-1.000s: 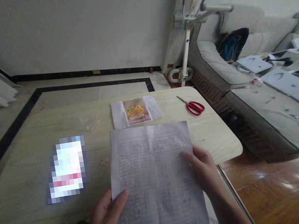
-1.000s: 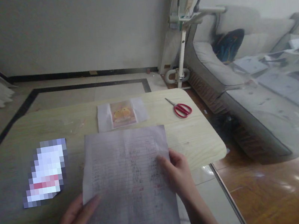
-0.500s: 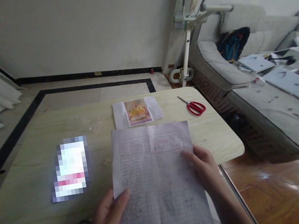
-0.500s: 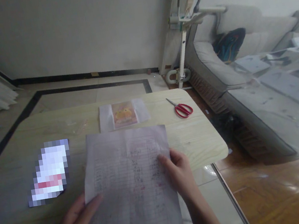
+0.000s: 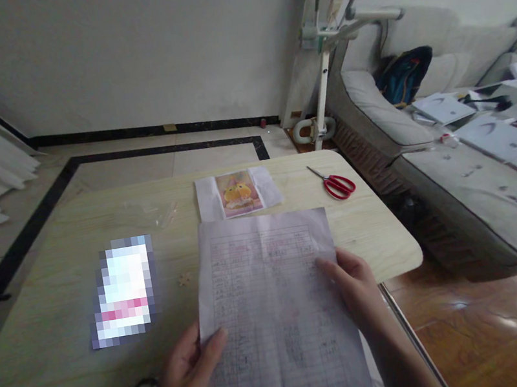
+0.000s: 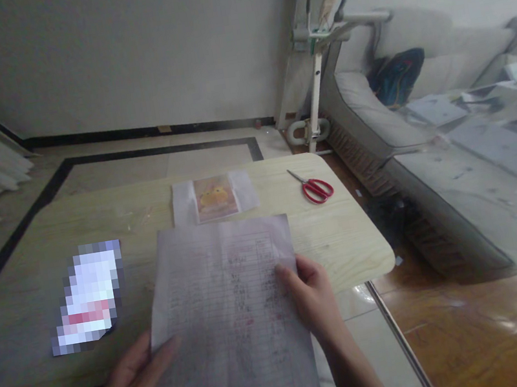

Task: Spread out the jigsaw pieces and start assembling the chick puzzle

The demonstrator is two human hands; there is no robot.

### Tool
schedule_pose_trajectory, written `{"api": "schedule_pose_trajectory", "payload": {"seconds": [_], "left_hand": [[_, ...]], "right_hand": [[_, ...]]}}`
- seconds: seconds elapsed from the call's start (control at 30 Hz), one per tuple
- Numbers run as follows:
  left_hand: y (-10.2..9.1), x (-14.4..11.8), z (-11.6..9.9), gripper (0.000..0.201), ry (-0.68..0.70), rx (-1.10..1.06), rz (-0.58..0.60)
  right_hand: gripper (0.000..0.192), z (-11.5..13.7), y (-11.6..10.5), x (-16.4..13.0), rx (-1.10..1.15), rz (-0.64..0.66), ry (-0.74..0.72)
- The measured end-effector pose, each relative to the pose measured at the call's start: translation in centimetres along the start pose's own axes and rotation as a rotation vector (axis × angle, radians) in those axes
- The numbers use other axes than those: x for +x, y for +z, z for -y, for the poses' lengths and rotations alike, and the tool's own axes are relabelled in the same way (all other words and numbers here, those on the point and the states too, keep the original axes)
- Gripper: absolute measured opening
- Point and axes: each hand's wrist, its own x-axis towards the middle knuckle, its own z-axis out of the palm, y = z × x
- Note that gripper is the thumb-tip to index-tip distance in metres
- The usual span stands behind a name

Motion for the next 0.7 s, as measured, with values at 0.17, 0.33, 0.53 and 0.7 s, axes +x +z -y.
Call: {"api": "schedule_pose_trajectory", "payload": {"seconds": [0.17,0.33,0.53,0.7], "left_hand": [[0.0,0.1,0.1,0.043,0.011,0.010,0.004],[-0.1,0.3,0.4,0.047,0.022,0.028,-0.008],[-0.8,1.0,0.6,0.049,0.051,0.100,-0.015],[-0.6,1.0,0.0,0.048,0.054,0.064,-0.072]], "right_hand": [[0.033,0.2,-0.1,0.1,-0.034,0.021,-0.007],[0.034,0.5,0.1,0.1,-0.066,0.025,-0.024],[0.035,0.1,0.1,-0.2,-0.006,0.072,0.006],[0.035,0.3,-0.2,-0.9,-0.027,0.121,0.016]]}}
